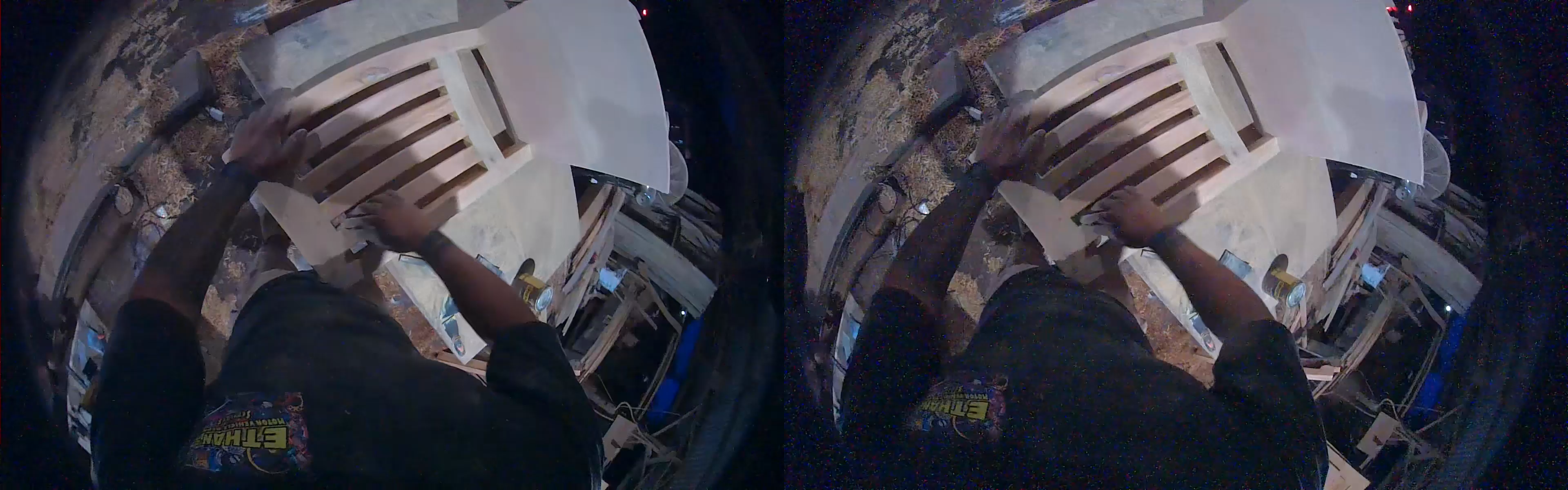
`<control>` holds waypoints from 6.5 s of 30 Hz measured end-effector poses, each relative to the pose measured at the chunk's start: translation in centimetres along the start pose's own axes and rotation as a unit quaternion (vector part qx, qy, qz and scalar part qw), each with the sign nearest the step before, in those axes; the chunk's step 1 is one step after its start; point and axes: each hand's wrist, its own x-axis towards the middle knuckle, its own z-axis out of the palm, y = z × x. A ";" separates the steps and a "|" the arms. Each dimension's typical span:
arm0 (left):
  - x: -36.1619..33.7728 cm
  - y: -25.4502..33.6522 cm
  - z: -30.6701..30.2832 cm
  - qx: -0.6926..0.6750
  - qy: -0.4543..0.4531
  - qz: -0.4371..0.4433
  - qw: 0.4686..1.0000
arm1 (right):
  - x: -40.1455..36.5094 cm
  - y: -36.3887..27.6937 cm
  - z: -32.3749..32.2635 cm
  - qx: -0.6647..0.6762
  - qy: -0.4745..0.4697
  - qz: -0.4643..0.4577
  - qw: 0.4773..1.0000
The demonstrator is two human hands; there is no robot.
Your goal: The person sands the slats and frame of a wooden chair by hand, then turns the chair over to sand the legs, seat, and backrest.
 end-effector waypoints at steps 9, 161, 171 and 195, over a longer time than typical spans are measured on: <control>0.0 0.6 -0.4 -0.004 -0.005 -0.031 0.999 | -2.2 7.9 -8.5 0.005 -0.056 0.094 0.994; 0.0 -0.5 0.6 0.015 -0.008 -0.021 1.000 | 8.3 9.0 -6.8 0.176 0.123 -0.022 0.976; 0.2 -0.4 0.1 0.017 -0.022 -0.025 0.999 | 9.9 9.4 -2.4 -0.026 0.155 -0.047 0.986; -1.0 -0.7 0.8 0.099 0.042 0.076 0.991 | 10.3 5.5 -5.5 -0.095 0.031 -0.005 0.995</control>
